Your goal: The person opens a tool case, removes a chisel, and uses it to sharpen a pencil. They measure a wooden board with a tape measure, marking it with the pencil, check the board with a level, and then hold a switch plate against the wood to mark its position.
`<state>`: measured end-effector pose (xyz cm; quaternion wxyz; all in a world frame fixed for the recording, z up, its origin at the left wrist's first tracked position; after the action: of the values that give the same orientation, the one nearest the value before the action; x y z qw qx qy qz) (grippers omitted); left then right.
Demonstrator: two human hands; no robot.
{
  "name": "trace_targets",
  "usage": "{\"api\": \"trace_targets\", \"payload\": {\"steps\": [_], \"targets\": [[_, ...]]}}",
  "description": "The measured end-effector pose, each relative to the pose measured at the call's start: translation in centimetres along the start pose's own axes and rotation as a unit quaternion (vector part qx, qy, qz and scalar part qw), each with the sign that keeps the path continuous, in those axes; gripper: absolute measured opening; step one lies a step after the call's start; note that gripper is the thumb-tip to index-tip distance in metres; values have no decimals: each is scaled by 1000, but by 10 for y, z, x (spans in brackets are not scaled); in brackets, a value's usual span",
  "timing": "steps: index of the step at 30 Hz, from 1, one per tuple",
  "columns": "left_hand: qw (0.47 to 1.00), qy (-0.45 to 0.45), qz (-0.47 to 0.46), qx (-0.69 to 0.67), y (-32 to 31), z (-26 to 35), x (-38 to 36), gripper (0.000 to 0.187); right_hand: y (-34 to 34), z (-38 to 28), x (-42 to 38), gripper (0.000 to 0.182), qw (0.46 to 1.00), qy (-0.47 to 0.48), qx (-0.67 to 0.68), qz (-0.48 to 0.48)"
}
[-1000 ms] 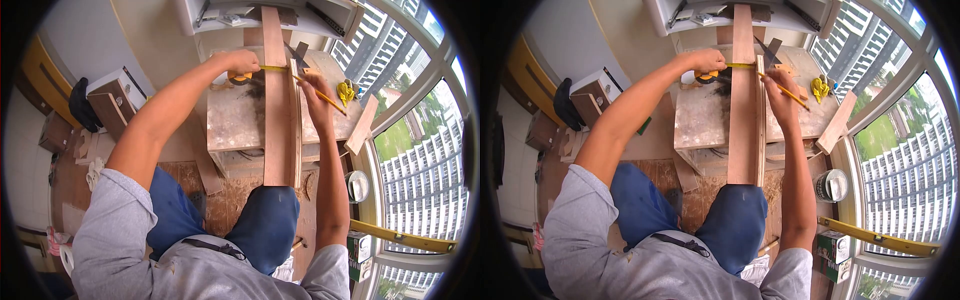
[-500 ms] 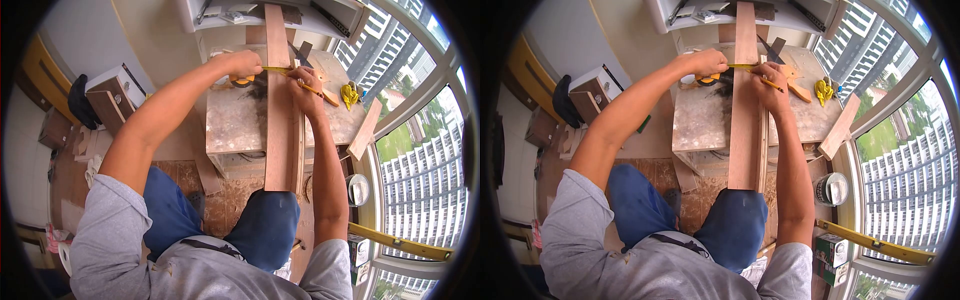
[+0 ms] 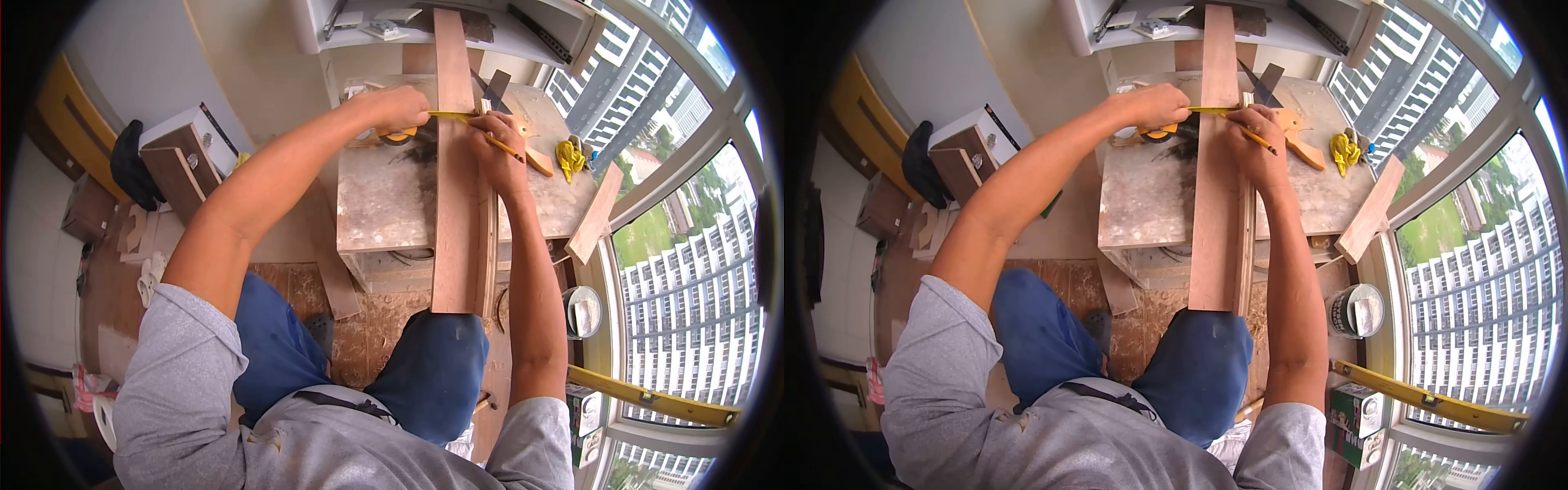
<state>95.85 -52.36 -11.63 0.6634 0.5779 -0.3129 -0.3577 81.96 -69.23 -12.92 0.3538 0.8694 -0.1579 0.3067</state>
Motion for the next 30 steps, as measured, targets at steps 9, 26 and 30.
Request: {"api": "trace_targets", "payload": {"steps": [9, 26, 30], "targets": [[1000, 22, -10, -1, 3, 6, -4, 32, 0, 2, 0, 21, 1000, 11, -14, 1], [999, 42, -13, -4, 9, 13, -11, 32, 1, -9, 4, 18, 993, 77, -79, -31], [999, 38, -2, 0, 4, 8, -8, 32, 4, -13, 3, 15, 997, 75, -29, 3]]}}
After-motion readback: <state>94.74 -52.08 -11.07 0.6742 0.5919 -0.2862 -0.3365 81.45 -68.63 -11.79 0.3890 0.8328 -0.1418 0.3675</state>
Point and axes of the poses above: each hand's wrist, its own x-axis towards the middle knuckle, its own y-axis out of the back of the hand, z = x × y, the point moved 5 cm from there along x, towards the middle knuckle, and after that the axes turned 4 degrees about -z, right-handed, at the moved point
